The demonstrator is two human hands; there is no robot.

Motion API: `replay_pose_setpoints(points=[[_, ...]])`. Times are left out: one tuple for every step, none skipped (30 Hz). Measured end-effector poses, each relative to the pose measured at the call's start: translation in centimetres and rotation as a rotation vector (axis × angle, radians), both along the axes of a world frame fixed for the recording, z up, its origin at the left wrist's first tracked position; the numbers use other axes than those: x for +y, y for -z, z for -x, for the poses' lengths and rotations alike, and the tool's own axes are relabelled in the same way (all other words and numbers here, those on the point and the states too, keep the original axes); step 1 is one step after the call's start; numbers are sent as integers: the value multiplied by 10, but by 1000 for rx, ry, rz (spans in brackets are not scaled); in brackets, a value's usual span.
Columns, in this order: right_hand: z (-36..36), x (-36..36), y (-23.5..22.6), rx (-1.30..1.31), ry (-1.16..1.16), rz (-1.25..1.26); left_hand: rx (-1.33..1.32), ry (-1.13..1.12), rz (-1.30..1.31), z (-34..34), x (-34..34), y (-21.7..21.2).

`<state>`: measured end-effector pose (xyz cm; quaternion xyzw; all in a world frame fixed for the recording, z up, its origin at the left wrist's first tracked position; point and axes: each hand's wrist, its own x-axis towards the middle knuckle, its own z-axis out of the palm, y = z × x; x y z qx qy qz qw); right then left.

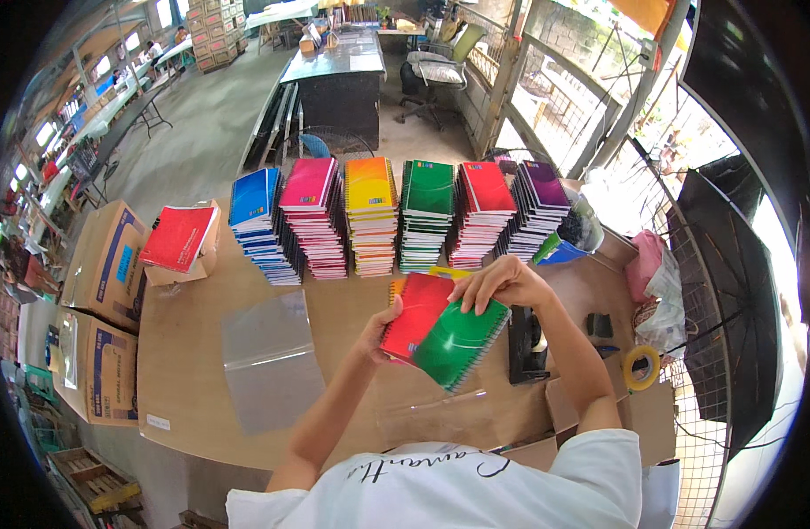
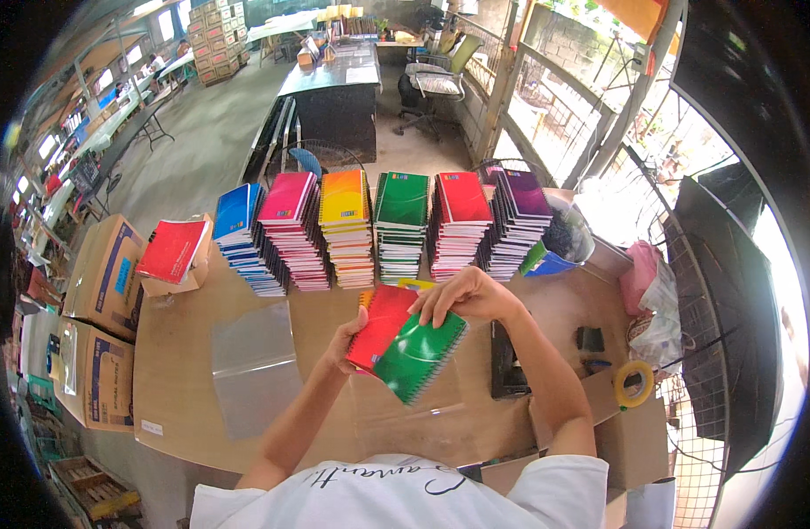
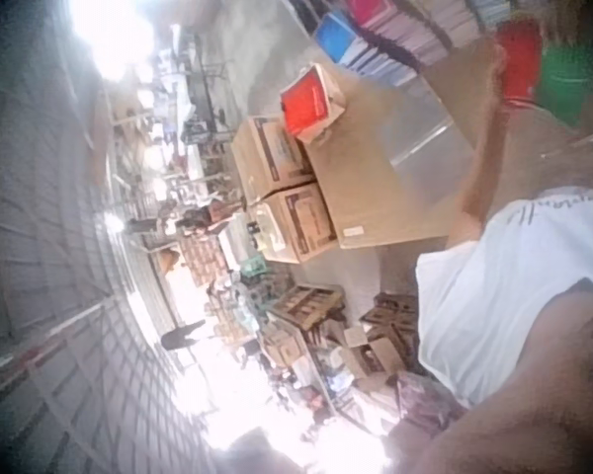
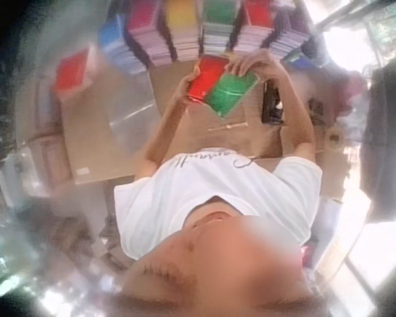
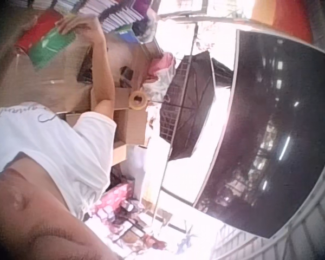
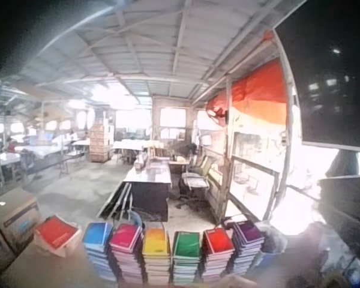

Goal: The person prepares a plastic bag on a table and stacks several small colorful notebooks. They place the stack into the plastic bag, seal it with tape, and put the packaged notebooks into a cardboard box.

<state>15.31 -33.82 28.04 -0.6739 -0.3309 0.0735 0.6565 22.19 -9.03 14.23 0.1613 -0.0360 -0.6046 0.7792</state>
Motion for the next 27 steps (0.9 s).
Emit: replay_pose_setpoints(points=[[-6,-4,4,-73,8,75,-26,18,-51,3,-3,1],[-9,-4,5,-61,-3,63,-52,38,-101,9,-5,3],[-15,-3,5,-52,-14,50,-81,57,-153,14,-7,3],[-17,-2,6,-43,-17,40,-89,45,-176,20,-12,-1],[-17,-1,10,-21,-20,36,-98,34,-198,28,-16,-8],[-17,1,12,-6,-20,140,-111,13,-223,34,-17,-15],[-16,4,15,10,-21,244,-80,-7,-135,37,-19,-18],[-15,3,16,26,-23,346,-48,-29,-48,39,-20,-20],[-15,-1,16,-147,-17,401,-16,-57,41,39,-19,-20],[-13,-1,3,-59,279,534,-94,-61,-90,37,-13,-14],[-13,-6,-12,30,573,657,-169,-70,-225,32,-5,-6],[-20,-61,9,138,733,335,-240,-34,-339,32,-7,-1],[-38,-103,10,-212,1172,447,-204,-23,-359,33,-10,3],[-45,-149,11,-247,1614,864,-170,-20,-384,31,-12,4],[-53,-200,21,214,1959,1170,-142,2,-399,31,-19,4],[-46,-242,28,375,1836,1394,-139,12,-368,33,-25,3],[-68,-226,33,537,1877,1209,-135,-33,-374,31,-21,3],[-43,-268,29,421,1824,1349,-139,-6,-327,36,-33,-2],[-63,-233,27,295,1858,1181,-135,-93,-361,33,-25,-4],[-73,-199,21,186,1884,1009,-129,-173,-395,32,-19,-9],[-55,-202,13,-13,1931,932,-126,-192,-391,38,-22,-13],[-50,-194,3,-218,1945,832,-153,-190,-375,37,-19,-12],[-37,-182,0,-179,1888,644,-179,-186,-359,36,-15,-10],[-23,-150,-6,-133,1811,451,-206,-193,-354,35,-8,-7],[-6,-116,-8,-3,1530,306,-214,-228,-347,36,-3,-5],[11,-85,-11,113,1259,173,-225,-249,-331,37,-3,-4],[22,-62,-15,138,981,293,-235,-268,-317,41,-3,-2]])
